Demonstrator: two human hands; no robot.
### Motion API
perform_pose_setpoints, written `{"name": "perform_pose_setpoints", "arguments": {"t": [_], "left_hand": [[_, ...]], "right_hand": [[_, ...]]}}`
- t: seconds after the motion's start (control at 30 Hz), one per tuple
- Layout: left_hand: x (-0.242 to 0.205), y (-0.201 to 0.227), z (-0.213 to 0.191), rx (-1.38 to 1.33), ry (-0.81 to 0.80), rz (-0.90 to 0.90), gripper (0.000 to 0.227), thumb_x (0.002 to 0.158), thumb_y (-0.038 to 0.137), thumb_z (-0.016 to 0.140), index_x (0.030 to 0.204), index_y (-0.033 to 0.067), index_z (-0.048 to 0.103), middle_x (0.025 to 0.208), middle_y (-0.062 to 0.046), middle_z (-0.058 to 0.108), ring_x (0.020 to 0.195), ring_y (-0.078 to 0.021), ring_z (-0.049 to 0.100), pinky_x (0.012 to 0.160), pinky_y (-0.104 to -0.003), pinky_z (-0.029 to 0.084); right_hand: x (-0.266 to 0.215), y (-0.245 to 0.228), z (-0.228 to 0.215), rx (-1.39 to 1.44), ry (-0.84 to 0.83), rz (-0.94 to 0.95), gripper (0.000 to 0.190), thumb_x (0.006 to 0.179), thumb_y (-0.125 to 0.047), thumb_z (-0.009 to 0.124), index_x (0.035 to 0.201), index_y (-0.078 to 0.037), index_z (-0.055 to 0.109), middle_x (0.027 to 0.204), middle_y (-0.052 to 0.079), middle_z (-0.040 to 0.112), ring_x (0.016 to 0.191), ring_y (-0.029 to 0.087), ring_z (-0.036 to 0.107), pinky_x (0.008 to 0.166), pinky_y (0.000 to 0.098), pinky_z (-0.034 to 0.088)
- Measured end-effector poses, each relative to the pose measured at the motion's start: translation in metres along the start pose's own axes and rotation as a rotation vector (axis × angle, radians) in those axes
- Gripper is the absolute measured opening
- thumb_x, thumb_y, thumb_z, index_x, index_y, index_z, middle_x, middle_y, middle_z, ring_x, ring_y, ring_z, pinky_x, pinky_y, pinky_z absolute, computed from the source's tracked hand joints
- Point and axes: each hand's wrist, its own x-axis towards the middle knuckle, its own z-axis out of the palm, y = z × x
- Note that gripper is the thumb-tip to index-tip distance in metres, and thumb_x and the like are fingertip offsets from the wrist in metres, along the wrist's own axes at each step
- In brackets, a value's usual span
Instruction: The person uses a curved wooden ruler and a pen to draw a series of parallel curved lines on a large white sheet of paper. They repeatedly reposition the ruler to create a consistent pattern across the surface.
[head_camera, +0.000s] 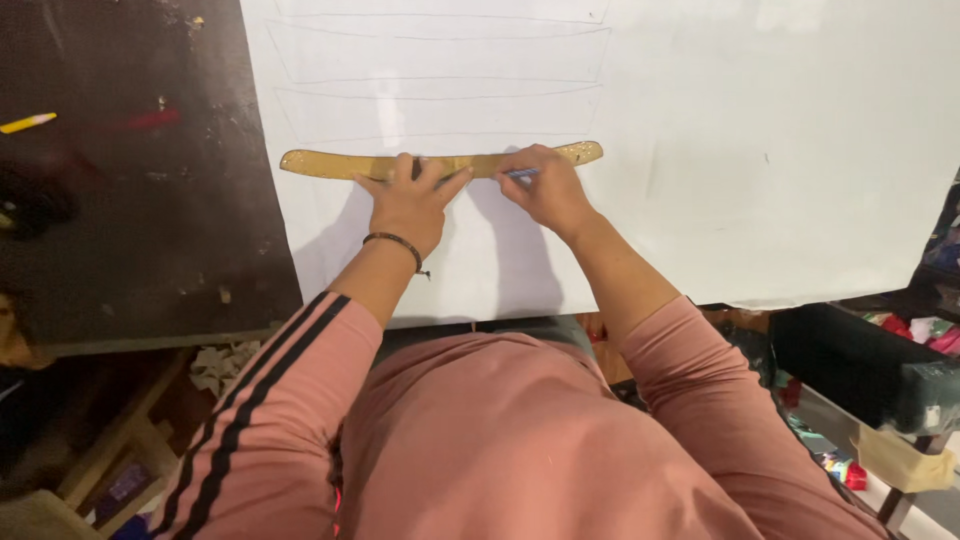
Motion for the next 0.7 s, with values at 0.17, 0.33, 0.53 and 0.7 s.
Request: {"name": "perform_pose_setpoints", "arguments": {"t": [0.17, 0.33, 0.53, 0.7], "left_hand": [[0.063, -0.014, 0.041, 0.009, -0.231, 0.126, 0.077, 0.097, 0.019, 0.057, 0.156, 0.0556, 0.023, 0.138, -0.001, 0.033, 0.121, -0.0341, 0.035, 0.079, -0.068, 0.054], [0.052, -0.037, -0.064, 0.123, -0.353, 0.367, 0.085, 0.092, 0.001, 0.063, 0.158, 0.0423, 0.030, 0.129, -0.005, 0.047, 0.114, -0.0364, 0.058, 0.090, -0.048, 0.060], [0.060, -0.053, -0.083, 0.446, -0.279, 0.574, 0.070, 0.103, 0.014, 0.050, 0.157, 0.0490, 0.023, 0.135, 0.002, 0.049, 0.117, -0.0260, 0.058, 0.094, -0.039, 0.054], [0.054, -0.065, -0.127, 0.577, -0.113, 0.705, 0.068, 0.098, 0.036, 0.059, 0.147, 0.0698, 0.026, 0.129, 0.003, 0.048, 0.120, -0.0226, 0.046, 0.096, -0.036, 0.042]], "right_hand": [[-0.001, 0.010, 0.004, -0.039, -0.002, 0.050, 0.016, 0.086, -0.027, 0.082, 0.102, -0.025, 0.079, 0.096, 0.007, 0.075, 0.097, 0.033, 0.072, 0.091, 0.0433, 0.058], [-0.002, 0.017, 0.008, -0.060, 0.000, 0.088, 0.018, 0.086, -0.031, 0.081, 0.103, -0.027, 0.080, 0.095, 0.007, 0.075, 0.094, 0.033, 0.073, 0.089, 0.0418, 0.059], [-0.002, 0.013, 0.007, -0.035, 0.011, 0.046, 0.017, 0.087, -0.030, 0.079, 0.104, -0.027, 0.079, 0.094, 0.011, 0.074, 0.096, 0.038, 0.072, 0.087, 0.0458, 0.058], [-0.004, 0.015, 0.013, -0.162, 0.018, 0.034, 0.015, 0.092, -0.033, 0.076, 0.105, -0.026, 0.076, 0.093, 0.011, 0.073, 0.098, 0.037, 0.071, 0.088, 0.0453, 0.059]]}}
